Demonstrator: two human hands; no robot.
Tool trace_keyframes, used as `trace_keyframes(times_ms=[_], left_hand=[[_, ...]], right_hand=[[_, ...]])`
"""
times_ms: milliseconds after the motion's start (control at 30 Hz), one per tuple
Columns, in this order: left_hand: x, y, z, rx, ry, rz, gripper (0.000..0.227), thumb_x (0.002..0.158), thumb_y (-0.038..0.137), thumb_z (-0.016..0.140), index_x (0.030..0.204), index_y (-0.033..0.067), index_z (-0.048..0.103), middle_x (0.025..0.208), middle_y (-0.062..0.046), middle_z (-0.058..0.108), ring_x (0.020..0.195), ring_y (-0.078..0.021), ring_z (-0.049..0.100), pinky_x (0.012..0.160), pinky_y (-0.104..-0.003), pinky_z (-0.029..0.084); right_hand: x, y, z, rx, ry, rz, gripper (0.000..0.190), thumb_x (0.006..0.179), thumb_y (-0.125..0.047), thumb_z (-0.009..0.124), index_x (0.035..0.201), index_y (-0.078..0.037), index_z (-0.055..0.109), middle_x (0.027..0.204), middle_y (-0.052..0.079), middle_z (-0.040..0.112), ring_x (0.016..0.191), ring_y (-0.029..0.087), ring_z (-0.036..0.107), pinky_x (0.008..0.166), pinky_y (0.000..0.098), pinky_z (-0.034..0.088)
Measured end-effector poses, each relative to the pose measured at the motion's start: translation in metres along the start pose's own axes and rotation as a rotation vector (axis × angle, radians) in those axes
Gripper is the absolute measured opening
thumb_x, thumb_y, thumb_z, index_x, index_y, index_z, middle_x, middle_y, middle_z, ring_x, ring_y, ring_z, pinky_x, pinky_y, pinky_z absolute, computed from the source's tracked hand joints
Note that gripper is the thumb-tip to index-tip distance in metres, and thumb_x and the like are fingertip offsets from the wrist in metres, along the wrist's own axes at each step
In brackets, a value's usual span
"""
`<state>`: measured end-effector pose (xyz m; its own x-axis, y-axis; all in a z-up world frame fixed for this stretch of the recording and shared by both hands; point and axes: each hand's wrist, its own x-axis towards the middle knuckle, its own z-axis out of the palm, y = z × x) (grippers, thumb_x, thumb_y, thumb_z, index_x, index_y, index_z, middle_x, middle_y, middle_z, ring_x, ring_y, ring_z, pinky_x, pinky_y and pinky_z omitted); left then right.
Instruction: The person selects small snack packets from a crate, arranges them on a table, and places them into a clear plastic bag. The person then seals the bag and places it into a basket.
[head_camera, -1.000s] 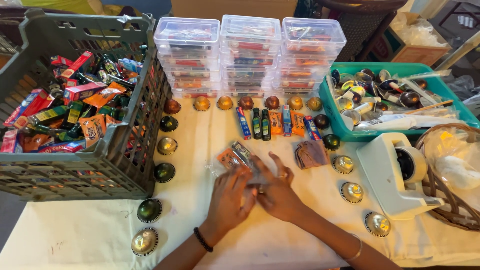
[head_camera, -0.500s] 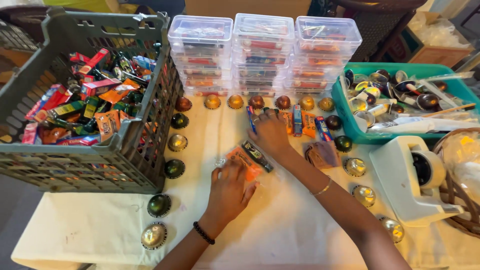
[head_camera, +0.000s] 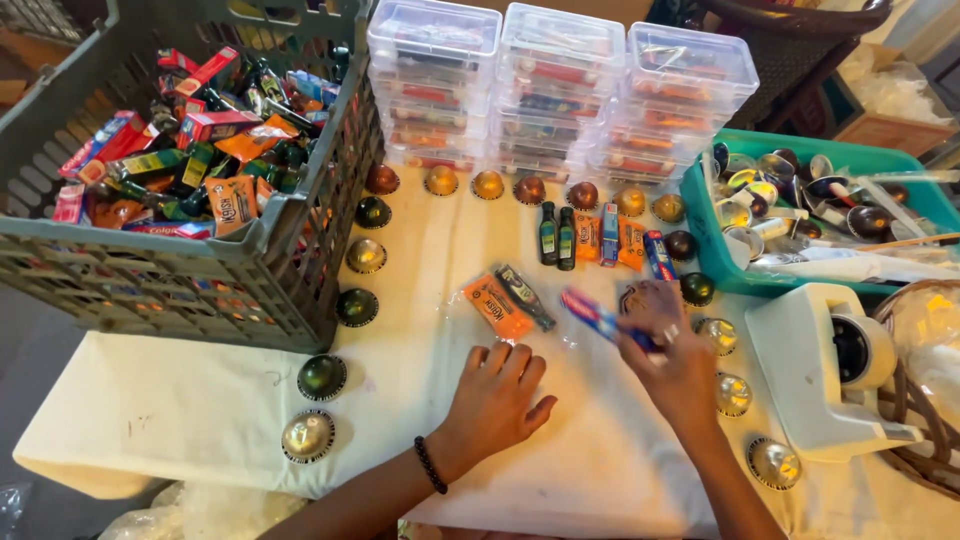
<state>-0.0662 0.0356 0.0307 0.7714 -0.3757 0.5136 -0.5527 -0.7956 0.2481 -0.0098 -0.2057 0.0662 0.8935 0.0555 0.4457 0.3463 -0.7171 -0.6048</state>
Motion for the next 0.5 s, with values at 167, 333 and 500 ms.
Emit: trace_keyframes(times_ms=[167, 333, 500], left_hand=[[-0.007, -0.001, 0.017, 0.076, 0.010, 0.008, 0.026, 0.085, 0.020, 0.071, 0.105, 0.0060, 0.062, 0.098, -0.009, 0.059, 0.096, -0.0281, 0.056, 0.081, -0.042, 0.047], [-0.008, 0.002, 0.015, 0.001, 0.030, -0.022, 0.024, 0.084, 0.010, 0.069, 0.106, 0.0053, 0.063, 0.094, -0.009, 0.061, 0.092, -0.0287, 0.059, 0.080, -0.041, 0.051], [-0.007, 0.003, 0.009, -0.157, 0.052, -0.037, 0.029, 0.084, 0.009, 0.068, 0.112, 0.0023, 0.062, 0.094, -0.012, 0.062, 0.090, -0.0319, 0.060, 0.079, -0.044, 0.051]], right_hand=[[-0.037, 0.007, -0.025, 0.102, -0.135, 0.080, 0.020, 0.077, -0.011, 0.082, 0.097, -0.008, 0.080, 0.086, 0.005, 0.079, 0.066, 0.012, 0.073, 0.064, 0.0261, 0.058], [-0.048, -0.012, 0.001, 0.191, -0.153, 0.065, 0.019, 0.076, -0.007, 0.082, 0.095, -0.005, 0.080, 0.090, 0.006, 0.080, 0.066, 0.010, 0.072, 0.061, 0.0260, 0.057], [-0.062, -0.004, 0.033, 0.317, -0.104, 0.050, 0.022, 0.081, -0.005, 0.080, 0.103, -0.003, 0.078, 0.101, 0.006, 0.080, 0.079, 0.011, 0.072, 0.073, 0.0257, 0.059]])
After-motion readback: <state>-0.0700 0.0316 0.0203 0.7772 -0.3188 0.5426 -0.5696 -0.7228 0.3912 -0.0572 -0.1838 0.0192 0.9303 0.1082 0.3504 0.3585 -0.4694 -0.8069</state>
